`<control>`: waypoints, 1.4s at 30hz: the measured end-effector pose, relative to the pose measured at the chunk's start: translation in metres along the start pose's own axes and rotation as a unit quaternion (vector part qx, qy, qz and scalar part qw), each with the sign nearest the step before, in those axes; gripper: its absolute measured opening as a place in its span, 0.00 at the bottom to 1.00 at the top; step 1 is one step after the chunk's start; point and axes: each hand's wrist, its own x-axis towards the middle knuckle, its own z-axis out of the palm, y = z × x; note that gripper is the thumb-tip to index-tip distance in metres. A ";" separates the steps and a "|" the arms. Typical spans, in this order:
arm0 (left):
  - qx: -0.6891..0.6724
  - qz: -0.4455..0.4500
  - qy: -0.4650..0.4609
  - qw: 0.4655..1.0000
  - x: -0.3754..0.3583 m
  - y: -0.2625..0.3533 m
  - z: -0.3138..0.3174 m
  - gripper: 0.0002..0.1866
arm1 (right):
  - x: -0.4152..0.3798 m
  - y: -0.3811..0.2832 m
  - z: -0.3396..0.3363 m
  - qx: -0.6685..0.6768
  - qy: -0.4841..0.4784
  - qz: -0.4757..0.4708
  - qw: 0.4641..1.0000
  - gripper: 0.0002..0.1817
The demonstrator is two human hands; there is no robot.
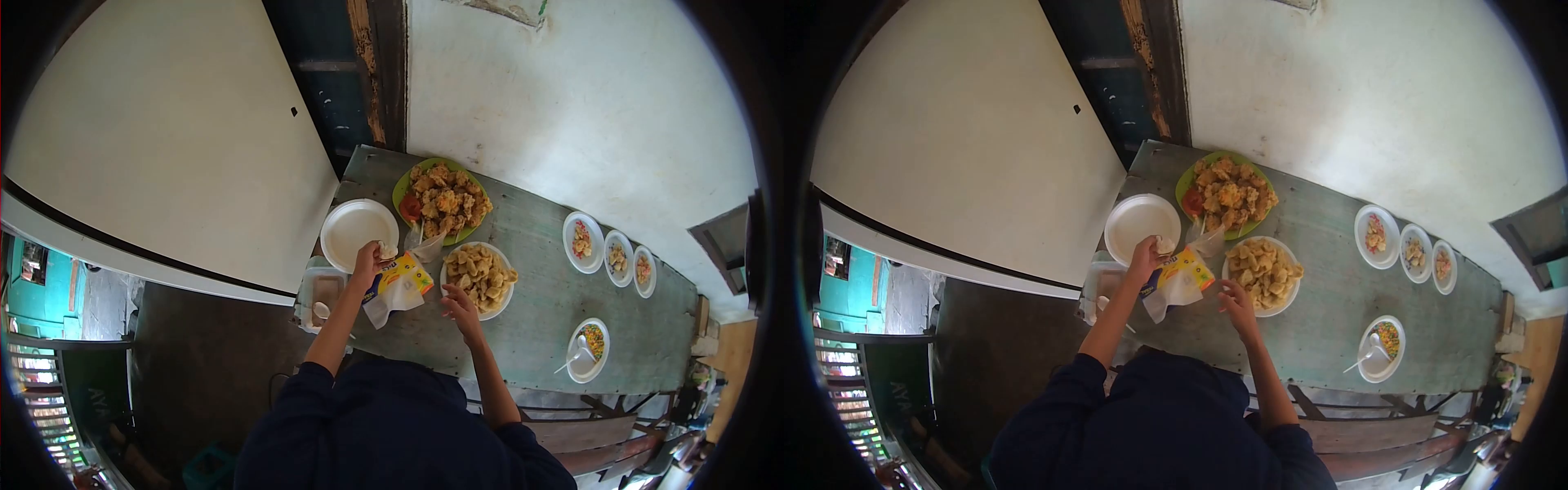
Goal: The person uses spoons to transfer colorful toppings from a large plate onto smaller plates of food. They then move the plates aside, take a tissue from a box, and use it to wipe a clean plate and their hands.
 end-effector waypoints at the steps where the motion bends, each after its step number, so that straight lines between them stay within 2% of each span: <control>1: -0.021 -0.012 -0.020 0.999 -0.004 0.000 -0.003 0.12 | -0.003 0.002 0.008 -0.003 -0.003 0.004 1.000 0.23; 6: -0.015 -0.045 -0.078 0.996 -0.040 0.007 -0.015 0.11 | -0.009 0.015 0.048 -0.002 0.004 0.000 1.000 0.23; 9: 0.054 -0.030 -0.094 0.994 -0.066 0.008 -0.018 0.10 | -0.014 0.016 0.073 -0.007 0.011 0.001 1.000 0.23; 11: 0.182 -0.016 -0.063 0.981 -0.082 0.002 -0.022 0.09 | -0.016 0.024 0.088 0.014 -0.008 -0.025 1.000 0.22; 12: 0.187 -0.024 -0.080 0.979 -0.088 -0.002 -0.024 0.09 | -0.020 0.022 0.095 0.016 0.012 -0.026 0.999 0.22; 14: 0.261 0.000 -0.083 0.962 -0.099 -0.010 -0.028 0.09 | -0.028 0.020 0.105 -0.013 -0.004 -0.031 0.999 0.21; 18: 0.313 0.037 -0.138 0.939 -0.122 -0.023 -0.026 0.07 | -0.039 0.033 0.113 -0.037 -0.008 -0.030 0.999 0.21; 21: 0.327 0.059 -0.158 0.930 -0.133 -0.034 -0.028 0.07 | -0.045 0.052 0.111 -0.020 0.000 -0.021 1.000 0.20; 25: 0.352 0.106 -0.132 0.920 -0.137 -0.043 -0.032 0.08 | -0.055 0.060 0.105 0.008 -0.018 -0.025 1.000 0.21; 27: 0.385 0.159 -0.116 0.902 -0.137 -0.041 -0.032 0.09 | -0.057 0.051 0.106 0.025 -0.034 -0.031 0.999 0.22; 30: 0.382 0.181 -0.095 0.901 -0.138 -0.034 -0.030 0.10 | -0.060 0.029 0.113 0.034 -0.045 -0.031 0.998 0.23; 32: 0.387 0.193 -0.095 0.896 -0.140 -0.027 -0.028 0.11 | -0.057 0.016 0.117 -0.108 -0.025 -0.056 0.992 0.23; 35: 0.387 0.210 -0.095 0.893 -0.138 -0.017 -0.025 0.12 | -0.044 0.011 0.126 -0.162 0.006 -0.076 0.984 0.21; 37: 0.387 0.271 -0.092 0.877 -0.134 -0.010 -0.024 0.12 | -0.036 0.009 0.133 -0.164 0.022 -0.078 0.983 0.18; 41: 0.354 0.243 -0.131 0.894 -0.109 0.001 -0.038 0.11 | -0.010 0.003 0.142 -0.156 0.045 -0.084 0.983 0.12; 42: 0.336 0.185 -0.107 0.917 -0.100 0.007 -0.042 0.10 | -0.001 0.001 0.144 -0.157 0.045 -0.087 0.983 0.12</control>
